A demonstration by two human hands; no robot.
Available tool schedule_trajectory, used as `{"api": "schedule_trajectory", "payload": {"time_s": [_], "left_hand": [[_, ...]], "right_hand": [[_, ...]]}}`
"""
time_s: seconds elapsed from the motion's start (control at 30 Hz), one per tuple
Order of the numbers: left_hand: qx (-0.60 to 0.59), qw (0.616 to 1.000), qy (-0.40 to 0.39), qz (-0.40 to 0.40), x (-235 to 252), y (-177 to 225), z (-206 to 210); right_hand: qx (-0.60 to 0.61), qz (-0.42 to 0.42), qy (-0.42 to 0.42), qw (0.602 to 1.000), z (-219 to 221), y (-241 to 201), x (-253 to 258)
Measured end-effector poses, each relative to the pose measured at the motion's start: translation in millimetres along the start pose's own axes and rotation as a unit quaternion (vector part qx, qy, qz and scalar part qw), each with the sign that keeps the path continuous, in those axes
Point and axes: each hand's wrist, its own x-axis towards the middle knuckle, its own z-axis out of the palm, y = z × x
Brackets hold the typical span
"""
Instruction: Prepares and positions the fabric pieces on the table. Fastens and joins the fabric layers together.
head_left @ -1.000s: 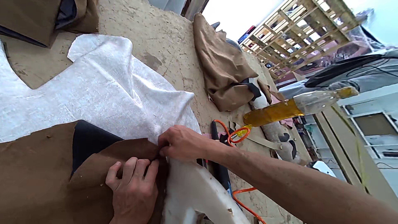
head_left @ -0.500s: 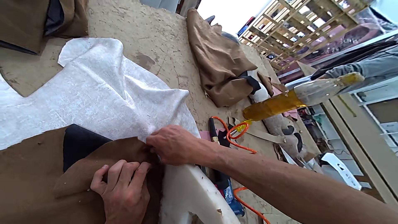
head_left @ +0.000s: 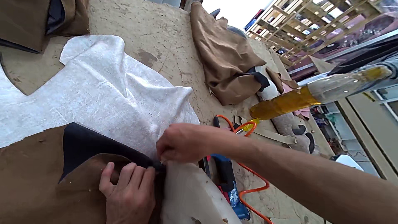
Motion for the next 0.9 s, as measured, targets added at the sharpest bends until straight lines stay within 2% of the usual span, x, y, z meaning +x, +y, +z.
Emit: {"api": "schedule_trajectory", "payload": {"time_s": [0.1, 0.3, 0.47, 0.67, 0.77, 0.9], "left_hand": [[0.006, 1.0, -0.009, 0.014, -0.9, -0.7, 0.5], [-0.005, 1.0, -0.008, 0.025, -0.5, -1.8, 0.1], [-0.014, 1.0, -0.012, -0.005, 1.2, -2.8, 0.7], [0.013, 0.996, 0.039, -0.078, 7.4, -3.3, 0.0], [0.025, 0.998, 0.019, -0.048, 15.6, -6.9, -0.3], [-0.003, 0.997, -0.022, 0.079, 66.6, -17.1, 0.8]], "right_hand": [[-0.005, -0.003, 0.021, 1.0, -8.9, 12.7, 7.5], [-0.051, -0.047, -0.056, 0.996, 4.0, 16.1, 26.9], [-0.093, -0.095, -0.069, 0.989, 8.5, 21.6, 32.7], [-0.107, -0.029, -0.075, 0.991, 2.6, 8.5, 22.6], [-0.111, 0.004, -0.044, 0.993, 10.9, -1.4, 15.8], [-0.08, 0.065, 0.02, 0.994, 18.0, -0.3, 13.8]]}}
